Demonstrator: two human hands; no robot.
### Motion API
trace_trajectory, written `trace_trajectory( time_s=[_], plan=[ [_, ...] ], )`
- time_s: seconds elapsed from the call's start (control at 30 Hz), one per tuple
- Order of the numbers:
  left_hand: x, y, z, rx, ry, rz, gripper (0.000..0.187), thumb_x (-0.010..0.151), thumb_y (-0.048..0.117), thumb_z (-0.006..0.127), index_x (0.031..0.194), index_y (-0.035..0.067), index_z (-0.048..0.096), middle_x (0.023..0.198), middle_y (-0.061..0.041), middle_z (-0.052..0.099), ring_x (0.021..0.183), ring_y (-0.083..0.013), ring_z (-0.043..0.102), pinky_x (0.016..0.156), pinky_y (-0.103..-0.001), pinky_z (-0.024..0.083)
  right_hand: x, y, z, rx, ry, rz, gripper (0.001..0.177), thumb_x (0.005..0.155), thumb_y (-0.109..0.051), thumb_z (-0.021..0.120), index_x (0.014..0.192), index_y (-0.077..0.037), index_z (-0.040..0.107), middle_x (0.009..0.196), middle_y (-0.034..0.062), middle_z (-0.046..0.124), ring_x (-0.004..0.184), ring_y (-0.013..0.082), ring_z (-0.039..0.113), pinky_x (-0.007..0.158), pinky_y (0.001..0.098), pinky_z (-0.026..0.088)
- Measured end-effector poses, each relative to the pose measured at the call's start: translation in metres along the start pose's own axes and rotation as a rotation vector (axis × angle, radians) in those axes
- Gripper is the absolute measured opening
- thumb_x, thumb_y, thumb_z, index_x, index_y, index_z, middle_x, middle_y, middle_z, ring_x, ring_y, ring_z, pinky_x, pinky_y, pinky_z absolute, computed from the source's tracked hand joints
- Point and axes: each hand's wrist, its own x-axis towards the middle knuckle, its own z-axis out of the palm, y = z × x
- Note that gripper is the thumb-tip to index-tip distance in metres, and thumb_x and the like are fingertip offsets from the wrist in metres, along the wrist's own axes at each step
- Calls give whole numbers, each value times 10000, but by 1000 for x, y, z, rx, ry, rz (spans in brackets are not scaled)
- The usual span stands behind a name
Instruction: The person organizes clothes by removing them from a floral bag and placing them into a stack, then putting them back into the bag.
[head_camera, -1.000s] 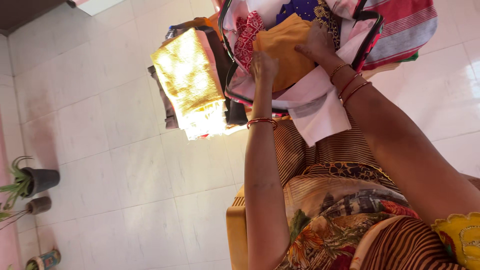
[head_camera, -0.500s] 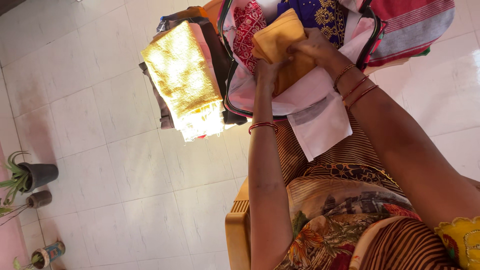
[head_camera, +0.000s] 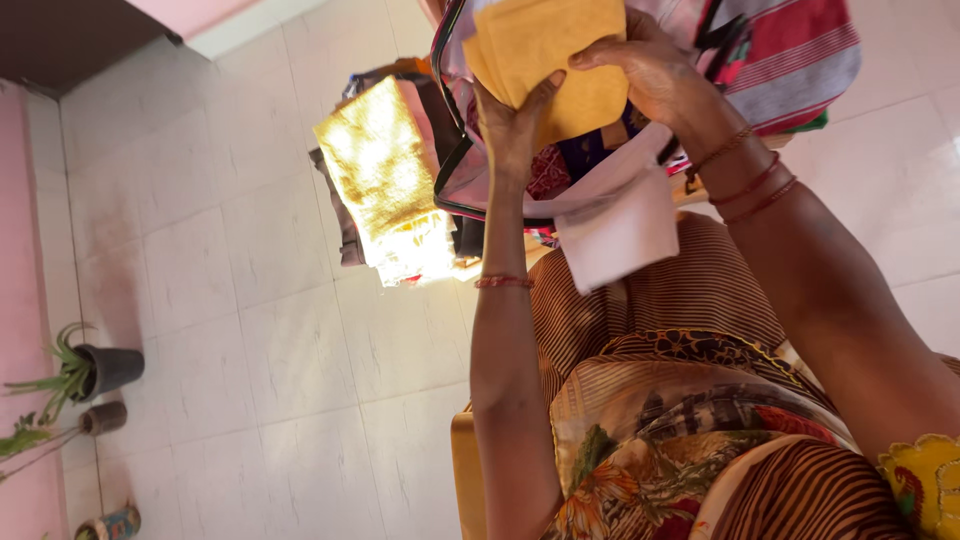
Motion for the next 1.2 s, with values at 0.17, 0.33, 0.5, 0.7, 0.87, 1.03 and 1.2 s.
trace_trajectory(
  time_s=[0.17, 0.33, 0.5, 0.7, 0.87, 1.03, 1.2],
  plan=[
    [-12, 87, 51, 93, -28, 58, 576, 920, 218, 815, 1363, -2, 520, 1222, -109, 709, 1097, -180, 685, 965, -329, 583, -55, -99, 29, -22, -59, -151, 406, 925, 17, 750, 1302, -78, 630, 1194, 37, 722, 1098, 154, 716, 1018, 318, 591],
    [-47, 113, 86, 69, -142, -8, 534, 1037, 367, 701, 1398, 1, 555, 1286, -105, 700, 1147, -161, 662, 984, -326, 563, -87, -129, -52, -231, -62, -133, 212, 963, -114, 601, 1109, -13, 716, 1177, 49, 752, 1110, 141, 718, 1052, 315, 582],
    [-88, 86, 61, 568, -354, -131, 487, 1024, 460, 605, 1294, 58, 556, 1081, -144, 720, 957, -277, 686, 822, -393, 551, -130, -194, -125, -20, 4, -1, 202, 1010, 18, 736, 1189, -7, 645, 1233, 78, 716, 1183, 189, 683, 1176, 370, 548],
    [-141, 60, 16, 1026, -529, 131, 455, 953, 406, 719, 1214, 46, 623, 1154, -149, 710, 1119, -376, 629, 982, -503, 465, -163, -206, -188, -316, 159, -75, 361, 985, 42, 706, 1334, 8, 622, 1284, 97, 696, 1256, 261, 694, 1089, 391, 589],
    [-143, 67, 18, 1092, -521, 118, 530, 917, 449, 721, 1212, 21, 613, 1112, -176, 678, 1140, -404, 594, 977, -523, 452, -140, -133, -275, -383, 360, 94, 487, 925, -44, 799, 1359, 73, 613, 1331, 146, 687, 1196, 282, 689, 1032, 405, 591],
    [-134, 73, 27, 1104, -500, 40, 444, 956, 421, 679, 1173, 39, 619, 1089, -175, 693, 1072, -378, 632, 947, -517, 480, -91, -72, -292, -256, 387, 296, 515, 873, -56, 770, 1341, 63, 591, 1321, 152, 672, 1192, 296, 676, 1008, 427, 586],
    [-123, 64, 29, 1101, -518, -18, 408, 958, 377, 674, 1165, 32, 613, 1058, -174, 710, 1013, -385, 650, 906, -520, 491, -37, -47, -286, -123, 336, 303, 505, 880, -60, 747, 1350, 21, 580, 1322, 126, 673, 1204, 262, 676, 1015, 405, 579]
  ],
)
